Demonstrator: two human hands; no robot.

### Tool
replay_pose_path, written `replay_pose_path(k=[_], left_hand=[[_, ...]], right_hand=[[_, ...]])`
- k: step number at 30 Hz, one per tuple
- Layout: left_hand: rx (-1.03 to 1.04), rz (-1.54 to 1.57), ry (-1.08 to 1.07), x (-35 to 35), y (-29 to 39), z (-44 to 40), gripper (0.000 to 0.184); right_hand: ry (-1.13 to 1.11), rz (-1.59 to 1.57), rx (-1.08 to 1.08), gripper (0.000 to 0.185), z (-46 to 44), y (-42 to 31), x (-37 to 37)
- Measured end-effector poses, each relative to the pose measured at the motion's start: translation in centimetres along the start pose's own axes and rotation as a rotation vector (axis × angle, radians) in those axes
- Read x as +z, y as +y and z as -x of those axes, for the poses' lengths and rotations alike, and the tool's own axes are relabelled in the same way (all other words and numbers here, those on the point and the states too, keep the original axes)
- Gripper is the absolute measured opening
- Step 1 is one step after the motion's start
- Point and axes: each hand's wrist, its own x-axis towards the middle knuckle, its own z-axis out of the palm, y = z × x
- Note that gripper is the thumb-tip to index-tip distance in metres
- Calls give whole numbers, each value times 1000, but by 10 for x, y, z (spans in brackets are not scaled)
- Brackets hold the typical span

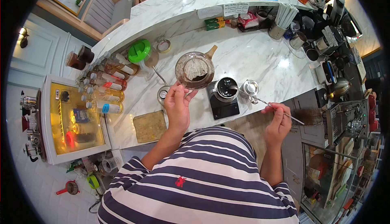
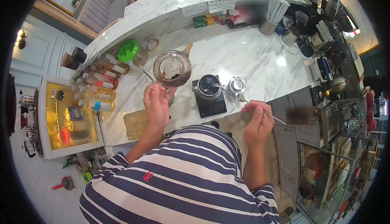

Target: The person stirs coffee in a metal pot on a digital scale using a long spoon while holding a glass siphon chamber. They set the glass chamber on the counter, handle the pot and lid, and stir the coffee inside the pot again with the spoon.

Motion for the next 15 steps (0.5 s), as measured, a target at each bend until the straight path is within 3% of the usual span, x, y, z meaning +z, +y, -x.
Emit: replay_pose_path(k=[11,15], left_hand=[[-24,1,-4,2,0,1,17],[-34,-32,31,-2,-3,1,18]], right_hand=[[-55,104,7,24,0,0,13],[42,79,-58,25,-4,-17,5]])
